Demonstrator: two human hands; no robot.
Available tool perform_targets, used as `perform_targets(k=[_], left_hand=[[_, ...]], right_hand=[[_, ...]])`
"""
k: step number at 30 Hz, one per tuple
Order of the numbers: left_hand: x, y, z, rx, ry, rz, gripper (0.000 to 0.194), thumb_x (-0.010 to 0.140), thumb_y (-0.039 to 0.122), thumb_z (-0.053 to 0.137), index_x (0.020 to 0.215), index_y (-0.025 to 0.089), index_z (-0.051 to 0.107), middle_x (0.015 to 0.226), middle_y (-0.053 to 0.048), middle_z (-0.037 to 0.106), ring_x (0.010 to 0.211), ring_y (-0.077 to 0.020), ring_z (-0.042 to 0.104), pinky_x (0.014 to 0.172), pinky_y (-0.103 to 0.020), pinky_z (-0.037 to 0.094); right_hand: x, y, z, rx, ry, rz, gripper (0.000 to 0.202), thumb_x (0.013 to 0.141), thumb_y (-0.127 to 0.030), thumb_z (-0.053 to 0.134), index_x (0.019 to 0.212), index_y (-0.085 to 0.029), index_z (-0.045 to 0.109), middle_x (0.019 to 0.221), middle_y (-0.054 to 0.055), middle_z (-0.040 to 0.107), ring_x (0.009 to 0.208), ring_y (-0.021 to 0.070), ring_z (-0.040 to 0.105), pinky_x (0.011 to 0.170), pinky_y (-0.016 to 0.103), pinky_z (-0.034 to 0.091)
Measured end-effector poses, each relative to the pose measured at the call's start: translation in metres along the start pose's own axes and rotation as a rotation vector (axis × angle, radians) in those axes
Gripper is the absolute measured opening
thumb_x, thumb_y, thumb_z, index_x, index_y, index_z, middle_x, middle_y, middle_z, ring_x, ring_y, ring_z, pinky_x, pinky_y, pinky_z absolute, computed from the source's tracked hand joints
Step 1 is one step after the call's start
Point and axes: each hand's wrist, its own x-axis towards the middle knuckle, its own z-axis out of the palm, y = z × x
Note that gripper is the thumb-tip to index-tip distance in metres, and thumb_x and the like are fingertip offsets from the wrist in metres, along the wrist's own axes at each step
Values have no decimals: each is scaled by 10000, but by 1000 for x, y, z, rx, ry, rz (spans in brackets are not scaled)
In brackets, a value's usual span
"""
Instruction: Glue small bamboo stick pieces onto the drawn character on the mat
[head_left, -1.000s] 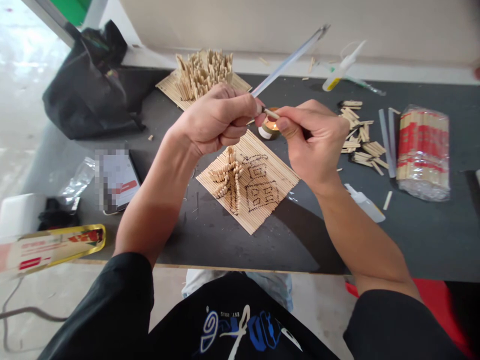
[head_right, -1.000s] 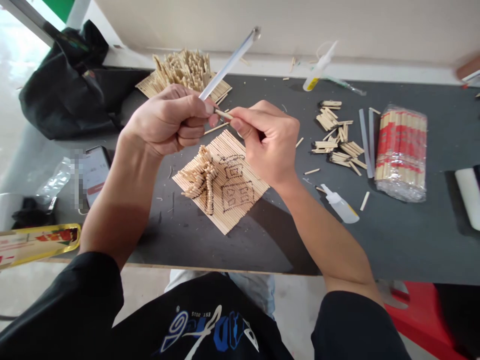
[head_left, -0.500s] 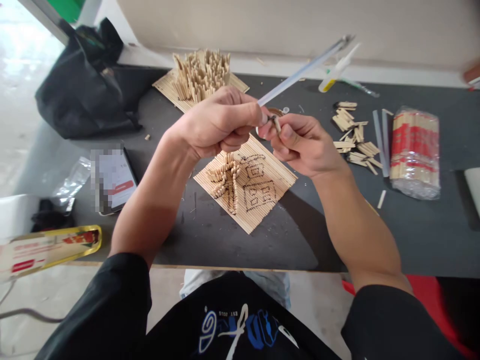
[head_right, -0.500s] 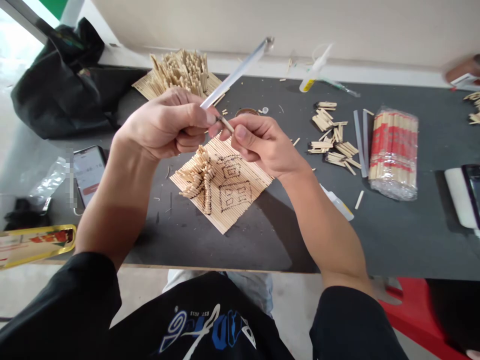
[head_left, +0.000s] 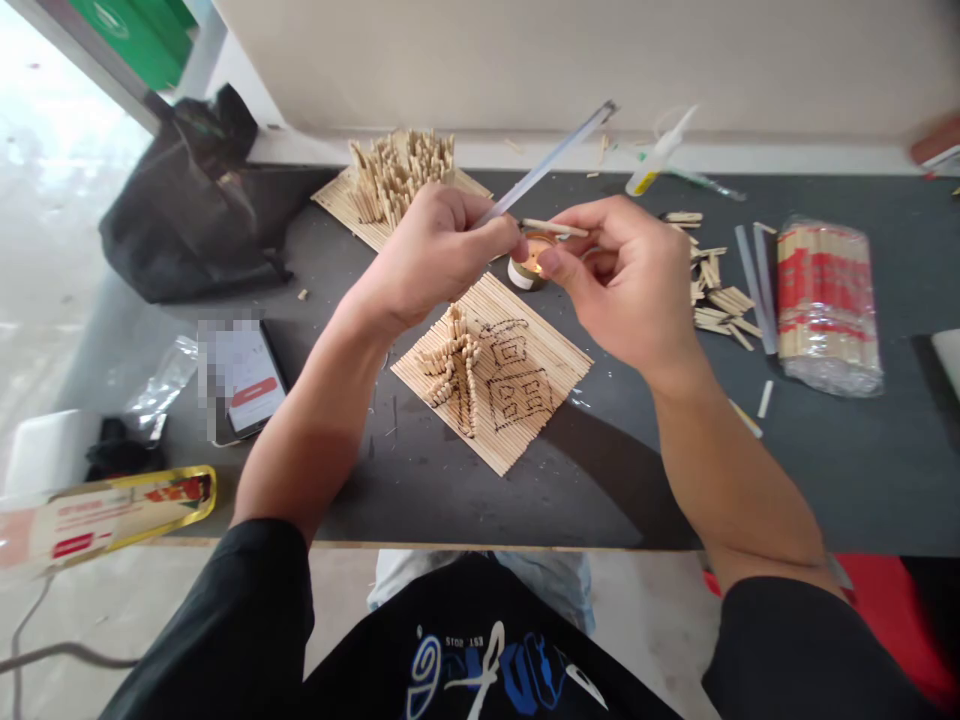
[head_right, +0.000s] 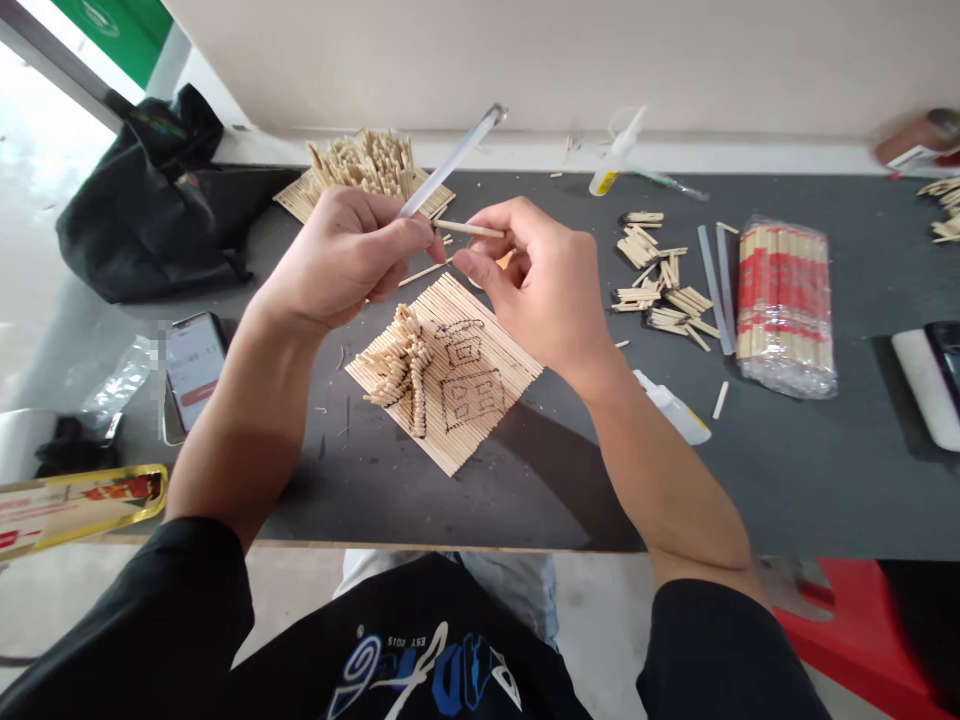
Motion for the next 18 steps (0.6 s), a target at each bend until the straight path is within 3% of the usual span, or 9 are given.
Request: perform_targets(k=[3,6,10,15,18], left_hand=[[2,-2,1,62,17,-32,296,935,392,559,906,153,731,584,-25,474,699,-180,553,657,-328,440],[3,-4,3,96,31,-86,322,949,432,569,934,162,744,636,-34,541,761,-200,595,719,-360,485],[2,-5,4,82,45,-94,306,948,457,585,989,202,748,674,-26,581,781,-192,593,742,-372,490],[1,-5,3,0,40,42,282,938,431,577,1032,239,760,646,-24,550,718,-178,556,672,-344,456],[3,-6,4,35,74,-16,295,918,447,605,1097,259,744,695,-32,579,759,-192,573,669,-335,467]], right_hand=[[-2,-4,2,-220,89,-60,299,1009,-537,581,1037,-258,686,903,59,726,829,232,699,714,352,556],[-3,-7,5,-333,94,-90,317,1047,-508,503,987,-261,693,902,72,727,847,238,689,779,376,559],[-3,-2,8,-374,116,-117,316,1069,-476,458,1032,-258,683,843,56,714,766,218,675,788,367,545],[-3,4,9,-398,116,-125,295,1069,-463,463,1037,-267,680,798,41,692,722,207,659,748,348,522],[-3,6,9,-410,114,-151,312,1071,-467,454,1042,-258,683,784,39,684,701,201,648,734,339,512]])
